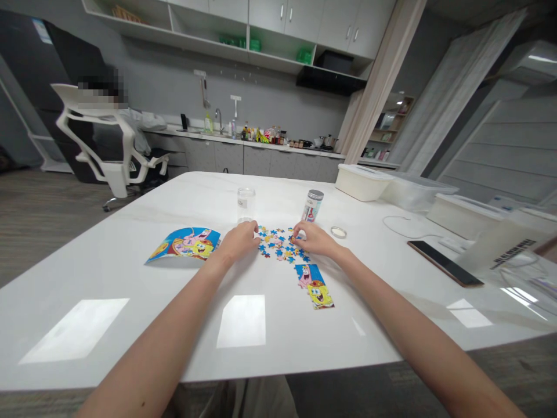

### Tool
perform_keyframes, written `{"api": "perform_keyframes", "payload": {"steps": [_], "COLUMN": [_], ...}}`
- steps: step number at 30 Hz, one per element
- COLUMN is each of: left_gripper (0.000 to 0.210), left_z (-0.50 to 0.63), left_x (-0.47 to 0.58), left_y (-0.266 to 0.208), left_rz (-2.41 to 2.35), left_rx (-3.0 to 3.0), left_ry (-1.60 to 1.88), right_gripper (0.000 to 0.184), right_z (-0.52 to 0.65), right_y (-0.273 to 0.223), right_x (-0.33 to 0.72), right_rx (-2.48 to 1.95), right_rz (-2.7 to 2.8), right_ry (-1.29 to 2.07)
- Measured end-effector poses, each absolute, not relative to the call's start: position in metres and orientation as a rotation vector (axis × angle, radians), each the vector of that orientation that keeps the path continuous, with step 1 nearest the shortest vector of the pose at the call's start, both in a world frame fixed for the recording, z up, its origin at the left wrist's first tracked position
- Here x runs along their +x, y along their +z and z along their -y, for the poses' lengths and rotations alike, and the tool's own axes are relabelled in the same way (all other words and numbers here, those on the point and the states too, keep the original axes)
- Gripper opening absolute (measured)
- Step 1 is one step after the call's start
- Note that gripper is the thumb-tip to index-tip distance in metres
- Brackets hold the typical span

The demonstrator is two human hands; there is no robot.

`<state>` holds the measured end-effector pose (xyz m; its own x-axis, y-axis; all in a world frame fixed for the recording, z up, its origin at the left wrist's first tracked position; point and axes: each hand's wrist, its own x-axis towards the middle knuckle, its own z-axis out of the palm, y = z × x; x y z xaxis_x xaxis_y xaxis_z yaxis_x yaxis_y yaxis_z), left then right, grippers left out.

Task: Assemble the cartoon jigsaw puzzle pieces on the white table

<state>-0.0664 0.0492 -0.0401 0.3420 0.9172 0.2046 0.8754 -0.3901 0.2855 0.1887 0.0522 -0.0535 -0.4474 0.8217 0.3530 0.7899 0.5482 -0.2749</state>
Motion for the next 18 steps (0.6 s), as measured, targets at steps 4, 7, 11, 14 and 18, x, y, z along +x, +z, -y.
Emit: {"api": "perform_keyframes", "payload": {"steps": [4, 7, 11, 14, 18], "left_gripper": [0.016, 0.016, 0.018, 0.018, 0.017], "left_z": [-0.0465, -0.0443, -0.0444, -0.0467, -0.0481], "left_x": [-0.067, -0.0661, -0.0651, -0.0662, -0.0668], "left_y": [-0.037, -0.037, -0.0389, -0.0395, -0.0408], "left_rz": [-1.666, -1.678, -1.664, -1.662, -1.677], "left_rx": [2.461, 2.455, 2.475, 2.49, 2.481], "left_ry": [0.536, 0.517, 0.481, 0.519, 0.51], "right_gripper": [0.005, 0.003, 0.006, 0.008, 0.008], "right_z": [-0.0528, -0.0536, -0.0545, -0.0549, -0.0554], "right_y": [-0.0516, -0.0509, -0.0525, -0.054, -0.0558], "right_x": [0.1889, 0.1887, 0.1877, 0.1874, 0.187], "right_rx": [-1.337, -1.311, -1.306, -1.3, -1.292], "right_rz": [2.317, 2.298, 2.259, 2.269, 2.277], "right_ry": [0.09, 0.116, 0.145, 0.158, 0.168]}}
